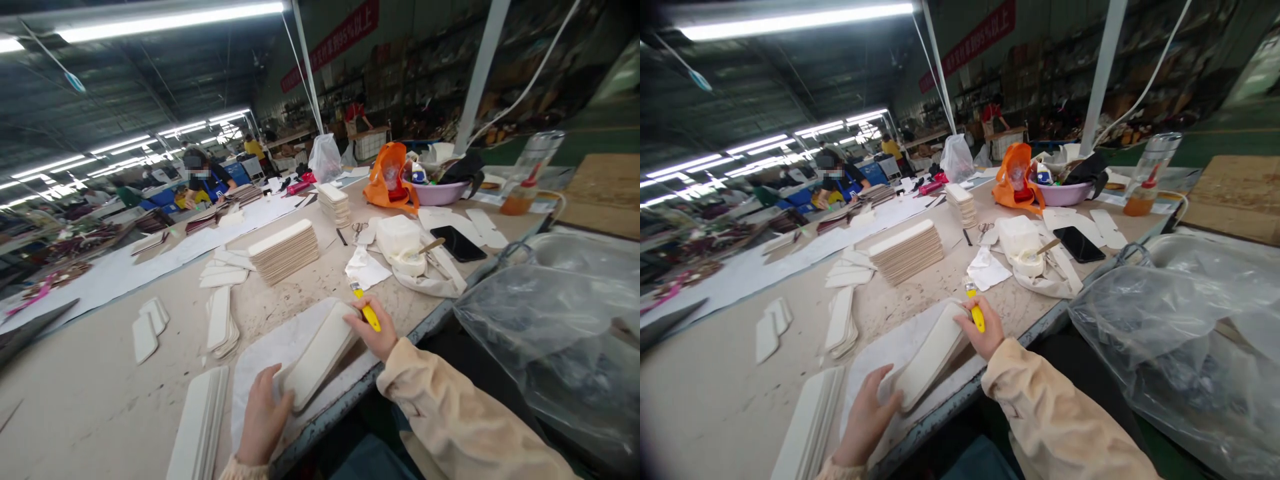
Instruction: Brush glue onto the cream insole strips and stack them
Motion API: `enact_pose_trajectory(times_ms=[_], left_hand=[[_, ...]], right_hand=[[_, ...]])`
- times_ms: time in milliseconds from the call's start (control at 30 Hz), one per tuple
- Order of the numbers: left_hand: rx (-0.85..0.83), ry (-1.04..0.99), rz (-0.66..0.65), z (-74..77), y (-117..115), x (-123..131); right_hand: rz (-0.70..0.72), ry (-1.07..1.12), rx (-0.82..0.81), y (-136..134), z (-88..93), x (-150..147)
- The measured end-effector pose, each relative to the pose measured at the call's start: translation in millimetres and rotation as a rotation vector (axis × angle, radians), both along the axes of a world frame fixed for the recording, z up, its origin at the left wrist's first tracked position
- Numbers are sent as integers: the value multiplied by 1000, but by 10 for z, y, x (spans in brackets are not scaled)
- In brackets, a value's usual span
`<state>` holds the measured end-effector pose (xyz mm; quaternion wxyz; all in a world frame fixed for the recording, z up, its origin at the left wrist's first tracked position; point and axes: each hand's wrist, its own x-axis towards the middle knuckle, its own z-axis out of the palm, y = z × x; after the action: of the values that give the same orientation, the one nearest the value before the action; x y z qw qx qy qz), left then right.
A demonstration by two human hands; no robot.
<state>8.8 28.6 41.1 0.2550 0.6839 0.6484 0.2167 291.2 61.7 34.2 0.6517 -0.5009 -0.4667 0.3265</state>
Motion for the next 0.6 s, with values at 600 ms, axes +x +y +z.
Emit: enact_pose_trajectory(times_ms=[600], left_hand=[[-369, -824, 164, 136, -56, 1119]], right_hand=[[161, 300, -37, 827, 517, 45]])
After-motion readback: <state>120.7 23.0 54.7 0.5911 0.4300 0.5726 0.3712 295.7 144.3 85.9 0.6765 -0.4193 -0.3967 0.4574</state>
